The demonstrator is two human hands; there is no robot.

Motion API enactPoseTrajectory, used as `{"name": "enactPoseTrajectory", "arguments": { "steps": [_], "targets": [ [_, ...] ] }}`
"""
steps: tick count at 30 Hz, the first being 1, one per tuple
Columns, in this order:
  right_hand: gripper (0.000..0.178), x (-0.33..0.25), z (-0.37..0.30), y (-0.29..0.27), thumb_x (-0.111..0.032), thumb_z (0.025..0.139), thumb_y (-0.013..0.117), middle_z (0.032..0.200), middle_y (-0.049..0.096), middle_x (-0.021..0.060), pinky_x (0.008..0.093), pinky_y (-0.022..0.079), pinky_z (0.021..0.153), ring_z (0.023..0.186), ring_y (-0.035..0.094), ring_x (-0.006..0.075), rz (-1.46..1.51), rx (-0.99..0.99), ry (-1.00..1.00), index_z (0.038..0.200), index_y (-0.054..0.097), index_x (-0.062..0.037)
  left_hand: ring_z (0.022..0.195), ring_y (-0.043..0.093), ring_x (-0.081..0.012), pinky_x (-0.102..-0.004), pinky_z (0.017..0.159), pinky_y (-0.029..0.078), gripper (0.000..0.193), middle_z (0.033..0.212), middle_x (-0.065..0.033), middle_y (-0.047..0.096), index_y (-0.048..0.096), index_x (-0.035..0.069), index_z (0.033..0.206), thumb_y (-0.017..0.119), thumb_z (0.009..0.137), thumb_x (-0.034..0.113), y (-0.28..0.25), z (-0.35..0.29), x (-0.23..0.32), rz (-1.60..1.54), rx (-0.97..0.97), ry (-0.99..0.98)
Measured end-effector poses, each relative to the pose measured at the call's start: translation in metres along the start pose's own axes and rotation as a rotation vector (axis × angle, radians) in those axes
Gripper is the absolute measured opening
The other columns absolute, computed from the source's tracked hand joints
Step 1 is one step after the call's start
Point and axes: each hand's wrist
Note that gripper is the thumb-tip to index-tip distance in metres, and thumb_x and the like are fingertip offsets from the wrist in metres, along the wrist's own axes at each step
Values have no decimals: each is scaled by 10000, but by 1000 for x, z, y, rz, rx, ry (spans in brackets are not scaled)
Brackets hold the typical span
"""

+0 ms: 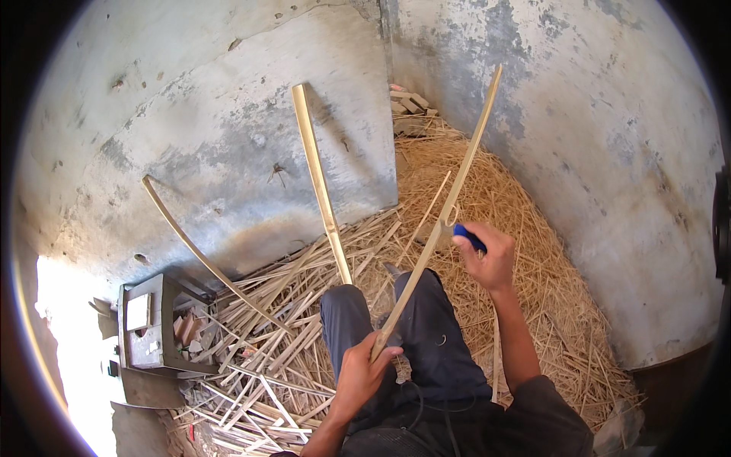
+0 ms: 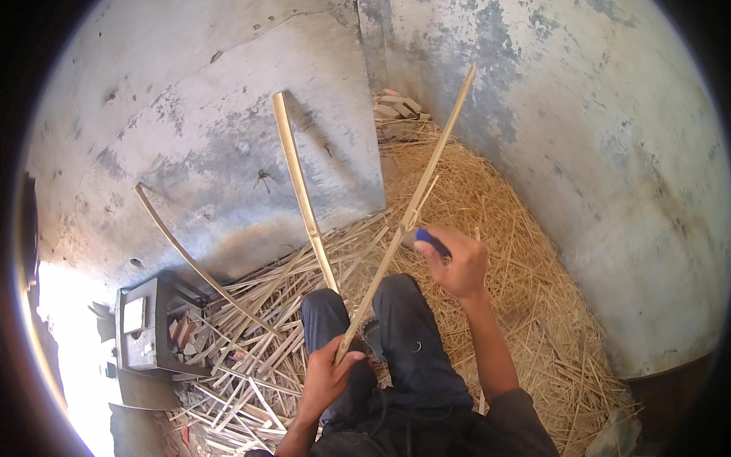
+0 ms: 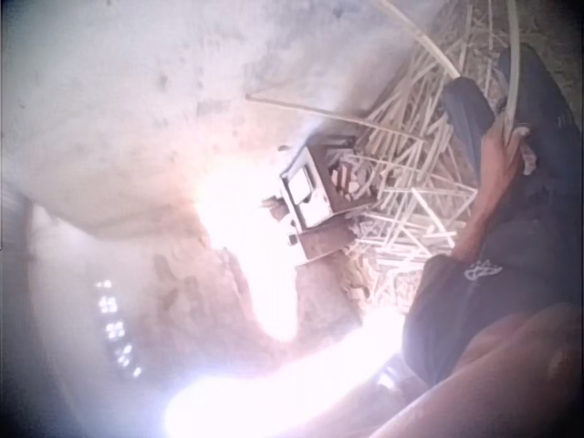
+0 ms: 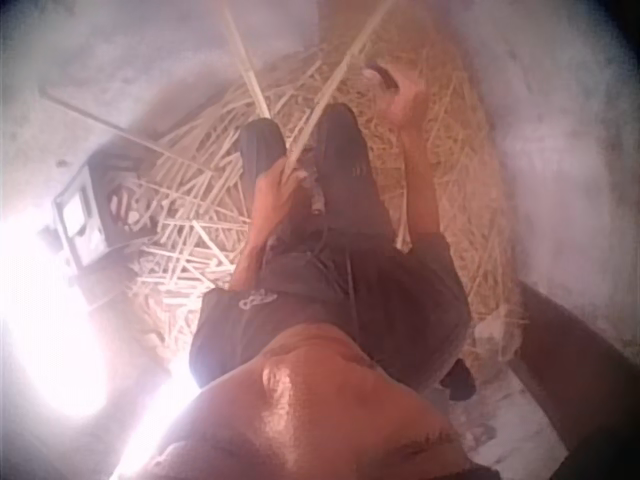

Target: The person sits on a straw-covered floor and uses a knife to split a long bamboo pole into thin strips. They hold the pole against their leg and use the knife to carefully separate the bamboo fibers, creating multiple thin slats.

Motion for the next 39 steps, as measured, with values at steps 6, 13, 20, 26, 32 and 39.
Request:
{"name": "enactPoseTrajectory", "arguments": {
  "steps": [6, 13, 20, 26, 32, 39],
  "targets": [
    [393, 27, 24, 0, -416, 966, 745, 839, 772, 104, 304, 548, 599, 686, 730, 183, -13, -3, 107, 1031, 796, -32, 619, 477, -208, -336, 627, 452, 332, 667, -124, 539, 689, -9, 1196, 742, 993, 249, -4, -17, -17, 28, 11, -28],
    [433, 99, 55, -3, -454, 1006, 689, 738, 721, 70, 305, 442, 517, 559, 595, 158, -168, -13, 238, 1067, 800, -40, 616, 513, -369, -405, 641, 479, 339, 718, -206, 598, 683, -14, 1154, 738, 993, 280, -8, -33, -36, 56, -46, -112],
    [586, 237, 67, -46, -555, 1013, 607, 948, 760, 148, 400, 534, 793, 867, 702, 255, -324, 192, 550, 1158, 761, -9, 635, 554, -148, -326, 645, 486, 341, 716, -105, 631, 739, 62, 1217, 739, 999, 324, -27, -71, -61, 69, -186, -258],
    [515, 278, 3, -52, -479, 985, 675, 1163, 754, 211, 437, 536, 966, 1100, 718, 330, -354, -154, 674, 1199, 749, -17, 558, 412, -54, -258, 510, 348, 424, 649, 37, 461, 679, -13, 1309, 548, 1118, 342, -50, -52, -86, -518, -305, -434],
    [411, 255, -88, -24, -297, 956, 738, 954, 764, 129, 378, 594, 731, 795, 723, 211, -356, -996, 1184, 1303, 714, -77, 536, 398, -47, -222, 493, 386, 596, 678, 51, 428, 587, -70, 1381, 383, 1151, 441, -57, -18, -85, -553, -269, -381],
    [350, 303, -278, 2, -210, 1013, 616, 932, 728, 120, 344, 546, 617, 716, 674, 183, -148, -832, 1476, 1335, 647, -76, 516, 436, -49, -223, 490, 413, 569, 667, 34, 474, 598, -59, 1351, 430, 1140, 441, -65, 6, -68, -408, -167, -271]
  ]
}}
Point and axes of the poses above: each hand's wrist, its own z-axis towards the middle knuckle, its own y-axis out of the palm, x = y × z
